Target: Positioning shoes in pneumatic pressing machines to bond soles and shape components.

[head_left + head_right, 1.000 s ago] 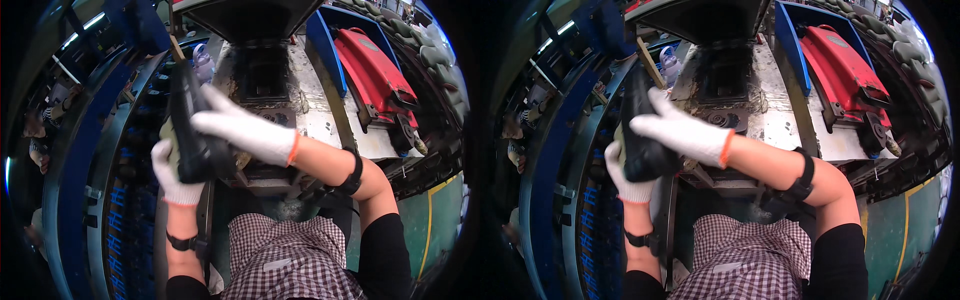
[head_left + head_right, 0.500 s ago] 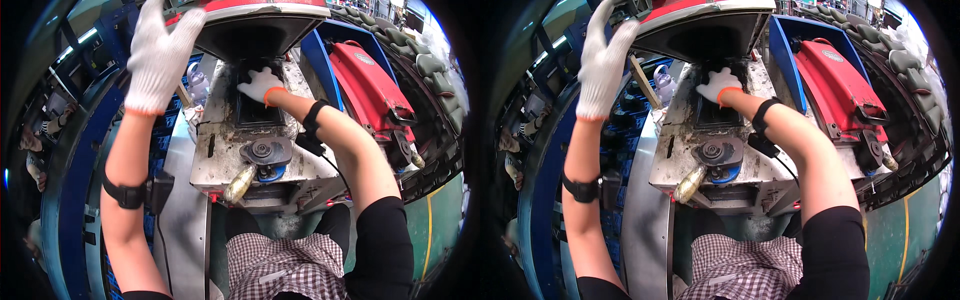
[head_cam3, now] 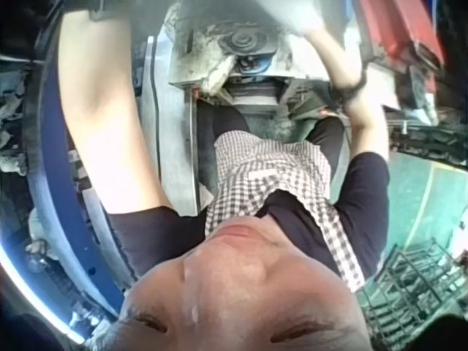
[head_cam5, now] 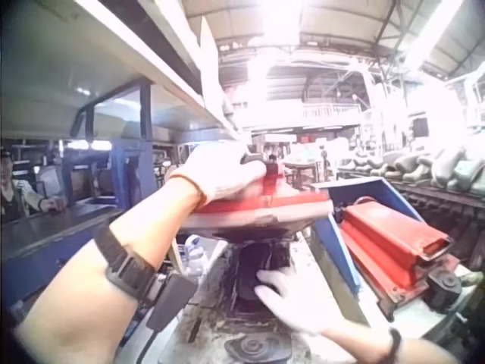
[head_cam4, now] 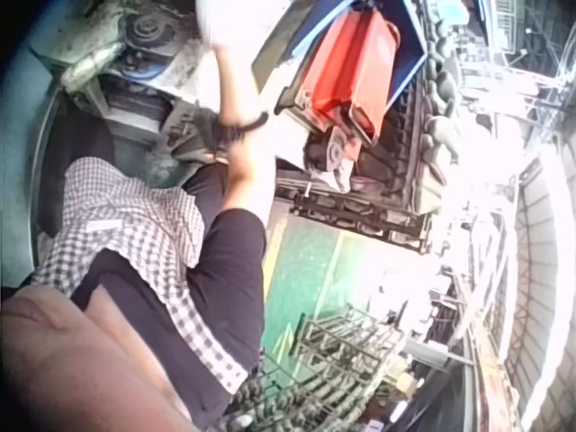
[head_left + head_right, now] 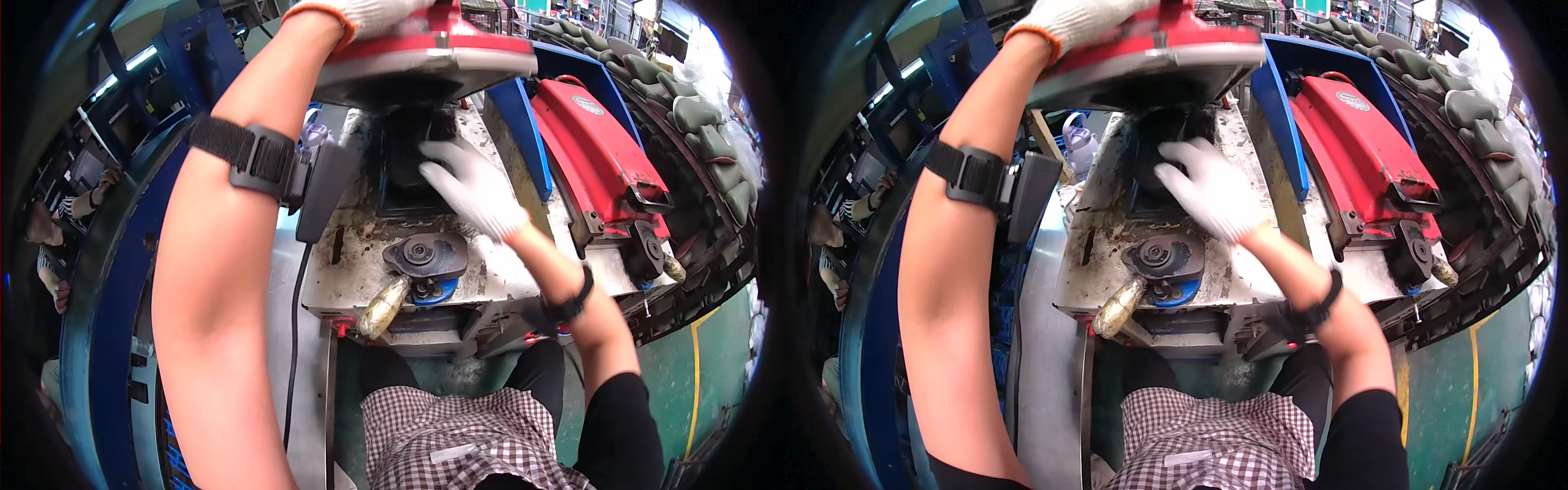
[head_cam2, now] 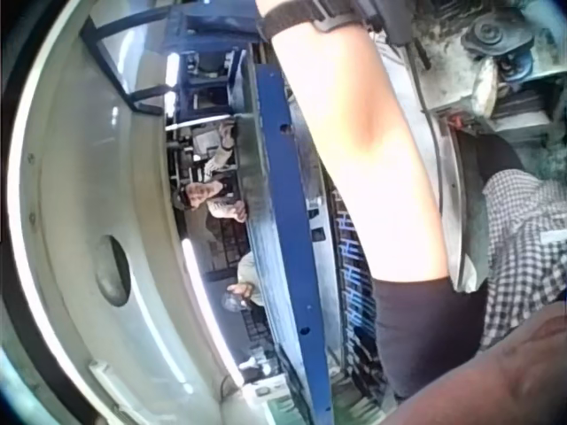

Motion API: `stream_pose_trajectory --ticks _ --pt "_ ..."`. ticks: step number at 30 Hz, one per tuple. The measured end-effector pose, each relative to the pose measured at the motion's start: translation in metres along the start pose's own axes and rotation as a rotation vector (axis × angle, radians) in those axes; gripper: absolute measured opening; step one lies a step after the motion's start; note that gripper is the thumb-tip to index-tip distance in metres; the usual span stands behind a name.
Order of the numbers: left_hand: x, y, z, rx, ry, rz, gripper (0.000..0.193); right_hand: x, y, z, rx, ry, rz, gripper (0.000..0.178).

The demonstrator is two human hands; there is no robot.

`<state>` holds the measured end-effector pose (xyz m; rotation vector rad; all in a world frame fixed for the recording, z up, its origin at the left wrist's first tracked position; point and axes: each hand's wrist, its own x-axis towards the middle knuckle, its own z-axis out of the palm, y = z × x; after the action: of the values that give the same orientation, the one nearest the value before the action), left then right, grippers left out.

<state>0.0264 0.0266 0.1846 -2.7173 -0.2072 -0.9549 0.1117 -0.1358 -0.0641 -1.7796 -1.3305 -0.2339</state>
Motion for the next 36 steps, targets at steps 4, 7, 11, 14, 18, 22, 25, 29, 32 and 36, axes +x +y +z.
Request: stream_pose_trajectory --ticks 4,7,11,14,18,22,25,29,32,36 --pt "-0.023 0.01 0.011 -0.378 -0.354 0.004 0.067 -0.136 -0.042 0.004 0.29 0.189 -0.038 0.02" --pt "-0.044 0.017 0.037 -0.51 -0.587 -0.104 0.058 -0.19 -0.061 0.045 0.839 -0.2 0.38 0.03" --pt "-0.075 0.027 0.071 -0.705 -0.99 -0.233 0.05 -0.193 -0.074 0.094 1.662 -0.542 0.692 0.065" --pt "-0.099 0.041 0.094 -0.822 -1.076 -0.25 0.043 -0.177 -0.083 0.109 1.996 -0.563 0.632 0.066" --pt "-0.123 0.053 0.112 -0.827 -1.085 -0.298 0.04 -0.158 -0.087 0.113 2.316 -0.542 0.623 0.057" --pt "-0.131 0.053 0.12 -0.893 -1.013 -0.32 0.038 -0.155 -0.088 0.106 2.514 -0.527 0.6 0.04" --pt "-0.135 0.053 0.12 -0.897 -0.976 -0.307 0.035 -0.164 -0.084 0.078 2.394 -0.486 0.713 0.042" --pt "-0.136 0.055 0.117 -0.852 -0.962 -0.315 0.035 -0.18 -0.054 0.011 2.446 -0.261 0.865 0.057" --pt "-0.135 0.054 0.119 -0.836 -0.969 -0.301 0.035 -0.202 -0.027 -0.034 1.863 -0.088 0.8 0.066" --pt "-0.136 0.053 0.129 -0.854 -0.961 -0.288 0.037 -0.236 0.016 -0.103 0.778 0.315 0.562 0.044"
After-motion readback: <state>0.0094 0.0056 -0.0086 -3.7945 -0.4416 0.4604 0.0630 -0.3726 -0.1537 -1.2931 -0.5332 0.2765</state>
